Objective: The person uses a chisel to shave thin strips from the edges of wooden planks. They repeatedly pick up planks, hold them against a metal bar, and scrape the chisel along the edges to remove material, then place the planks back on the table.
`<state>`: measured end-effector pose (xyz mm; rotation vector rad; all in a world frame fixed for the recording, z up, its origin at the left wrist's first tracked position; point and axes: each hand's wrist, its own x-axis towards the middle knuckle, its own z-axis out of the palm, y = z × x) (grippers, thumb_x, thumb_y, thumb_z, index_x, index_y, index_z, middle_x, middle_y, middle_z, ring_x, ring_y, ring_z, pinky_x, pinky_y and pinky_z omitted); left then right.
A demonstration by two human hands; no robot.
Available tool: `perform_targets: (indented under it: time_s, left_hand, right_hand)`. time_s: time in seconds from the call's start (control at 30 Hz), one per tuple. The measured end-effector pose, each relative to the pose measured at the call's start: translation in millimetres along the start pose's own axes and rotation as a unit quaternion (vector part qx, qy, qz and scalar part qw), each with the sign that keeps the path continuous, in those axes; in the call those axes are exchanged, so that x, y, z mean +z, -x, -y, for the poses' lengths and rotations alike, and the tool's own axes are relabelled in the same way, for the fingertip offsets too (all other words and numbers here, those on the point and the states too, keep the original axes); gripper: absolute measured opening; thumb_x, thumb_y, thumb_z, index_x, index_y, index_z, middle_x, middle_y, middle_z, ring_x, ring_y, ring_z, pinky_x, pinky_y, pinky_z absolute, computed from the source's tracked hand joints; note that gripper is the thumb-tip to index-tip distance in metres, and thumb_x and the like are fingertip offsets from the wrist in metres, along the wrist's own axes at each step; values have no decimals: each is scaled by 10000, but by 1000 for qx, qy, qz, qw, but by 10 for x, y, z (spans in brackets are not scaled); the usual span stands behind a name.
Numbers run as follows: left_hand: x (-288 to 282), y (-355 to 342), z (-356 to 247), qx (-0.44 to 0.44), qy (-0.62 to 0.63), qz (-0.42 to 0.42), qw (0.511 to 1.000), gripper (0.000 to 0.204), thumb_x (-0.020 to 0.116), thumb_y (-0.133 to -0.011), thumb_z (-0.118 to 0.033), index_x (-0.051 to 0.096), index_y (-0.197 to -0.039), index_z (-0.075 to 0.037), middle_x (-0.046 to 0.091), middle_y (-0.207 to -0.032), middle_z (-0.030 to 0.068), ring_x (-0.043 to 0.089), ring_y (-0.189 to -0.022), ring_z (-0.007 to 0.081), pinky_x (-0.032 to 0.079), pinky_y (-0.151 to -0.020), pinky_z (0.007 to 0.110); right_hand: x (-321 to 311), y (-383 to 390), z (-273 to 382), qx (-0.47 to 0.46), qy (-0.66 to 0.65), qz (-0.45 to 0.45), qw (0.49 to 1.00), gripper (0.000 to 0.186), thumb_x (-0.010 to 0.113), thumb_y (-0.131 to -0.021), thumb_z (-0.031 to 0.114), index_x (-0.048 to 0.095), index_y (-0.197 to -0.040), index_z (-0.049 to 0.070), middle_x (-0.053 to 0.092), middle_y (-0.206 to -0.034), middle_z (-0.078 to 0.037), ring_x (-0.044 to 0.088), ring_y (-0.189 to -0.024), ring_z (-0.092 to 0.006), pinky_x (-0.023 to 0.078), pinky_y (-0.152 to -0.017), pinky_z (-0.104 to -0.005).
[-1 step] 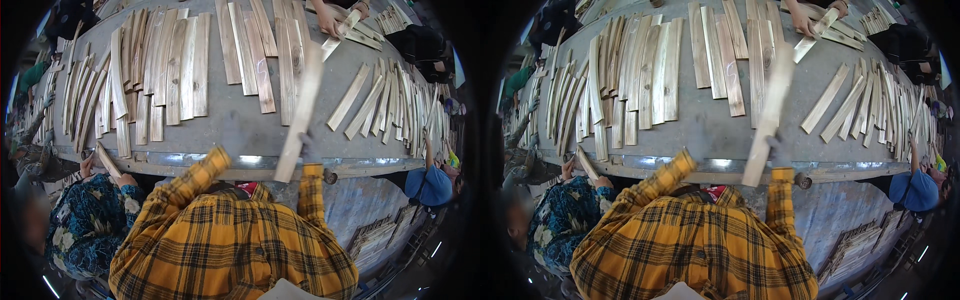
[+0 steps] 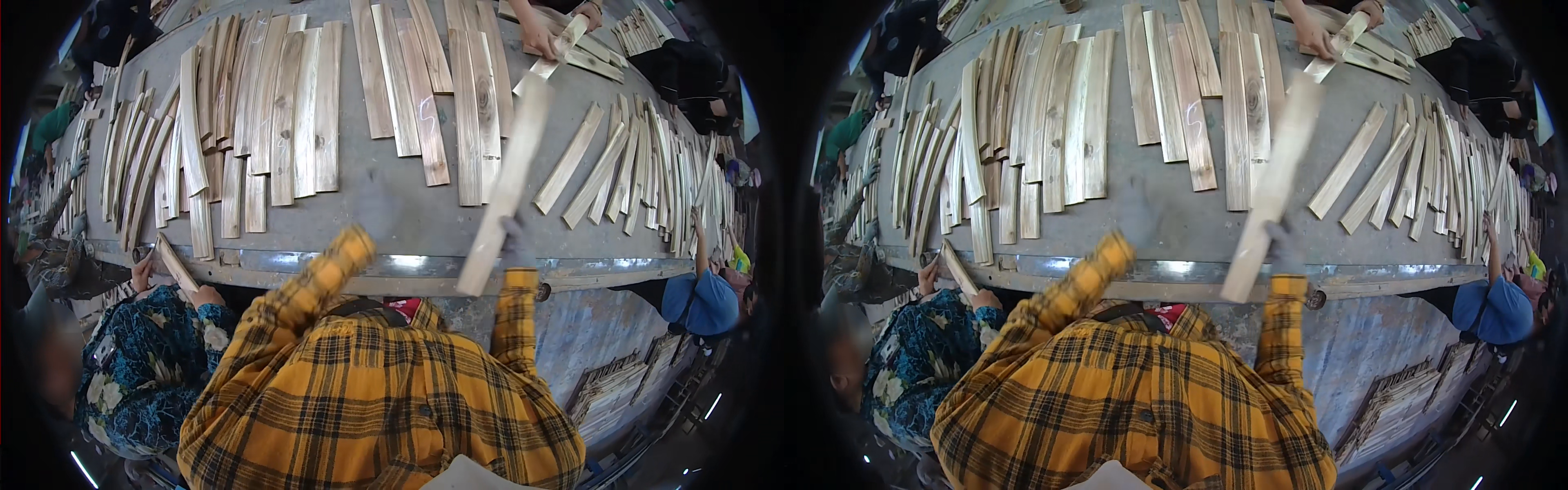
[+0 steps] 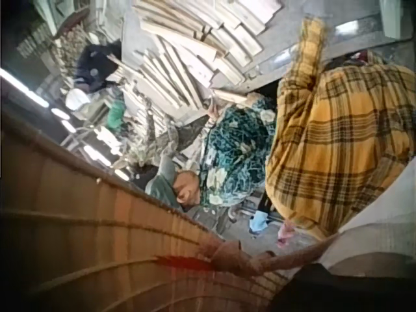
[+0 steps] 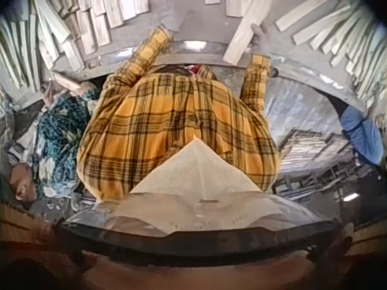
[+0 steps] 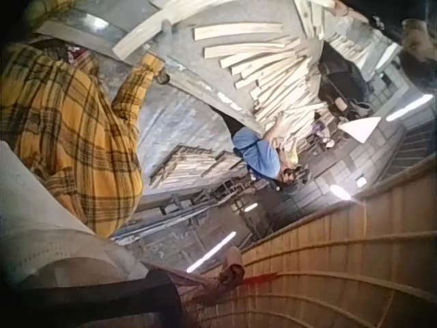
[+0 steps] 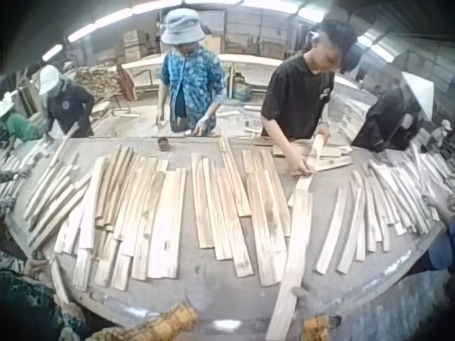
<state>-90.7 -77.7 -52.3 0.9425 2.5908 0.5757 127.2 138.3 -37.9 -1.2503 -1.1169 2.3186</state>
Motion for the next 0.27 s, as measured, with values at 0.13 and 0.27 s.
perform_targets:
  time_s: [0.13,0.27]
  left_hand:
    - [2,-994,133,-113,49,-134,983,610,654,-822,-353,470,-1263,25,472,-1248,296,513,-1127,436,444,-951,486]
    - [-177,-1677,33,-303,2,22,953,804,650,-817,-450,328,-1467,-102,254,-1496,289,404,-1296,438,390,-1058,465]
  right_hand:
    - [-1279,-615,418,-84,50,-152,984,537,718,-812,163,486,-1274,17,603,-1122,-137,650,-901,-287,558,-774,-388]
    - [-1481,-934,1025,-35,26,-155,987,605,764,-786,220,425,-1257,51,599,-1151,-197,627,-1009,-434,552,-719,-602]
